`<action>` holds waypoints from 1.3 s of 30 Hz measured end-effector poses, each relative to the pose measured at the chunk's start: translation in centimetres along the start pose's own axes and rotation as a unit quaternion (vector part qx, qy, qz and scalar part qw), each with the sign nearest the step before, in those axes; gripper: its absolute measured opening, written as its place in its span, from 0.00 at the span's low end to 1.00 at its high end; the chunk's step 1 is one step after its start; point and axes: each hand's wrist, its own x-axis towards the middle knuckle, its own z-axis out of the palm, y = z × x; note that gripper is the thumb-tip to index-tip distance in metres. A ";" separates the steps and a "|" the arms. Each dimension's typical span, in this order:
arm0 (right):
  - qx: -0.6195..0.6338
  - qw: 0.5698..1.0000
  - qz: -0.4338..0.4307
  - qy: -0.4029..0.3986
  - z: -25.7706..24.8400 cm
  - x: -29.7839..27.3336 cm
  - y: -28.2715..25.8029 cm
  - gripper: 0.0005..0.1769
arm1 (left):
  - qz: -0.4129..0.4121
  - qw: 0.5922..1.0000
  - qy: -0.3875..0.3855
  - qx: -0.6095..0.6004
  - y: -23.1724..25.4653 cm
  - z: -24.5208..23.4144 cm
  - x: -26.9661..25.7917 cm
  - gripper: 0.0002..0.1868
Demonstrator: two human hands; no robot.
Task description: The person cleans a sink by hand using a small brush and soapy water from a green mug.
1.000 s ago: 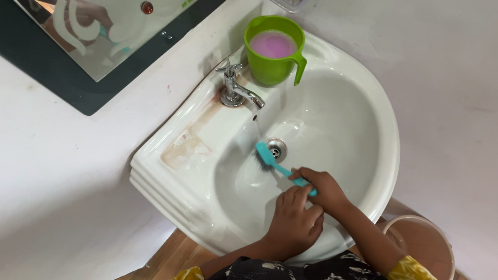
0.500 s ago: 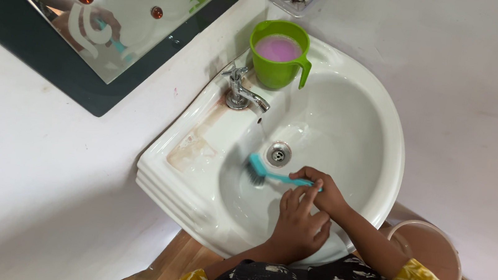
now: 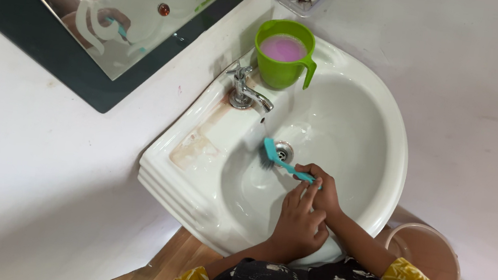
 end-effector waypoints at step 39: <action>0.189 0.962 -0.006 -0.198 -0.3 0.5 2.1 0.30 | -0.011 0.996 0.034 0.076 0.2 0.8 0.2 0.37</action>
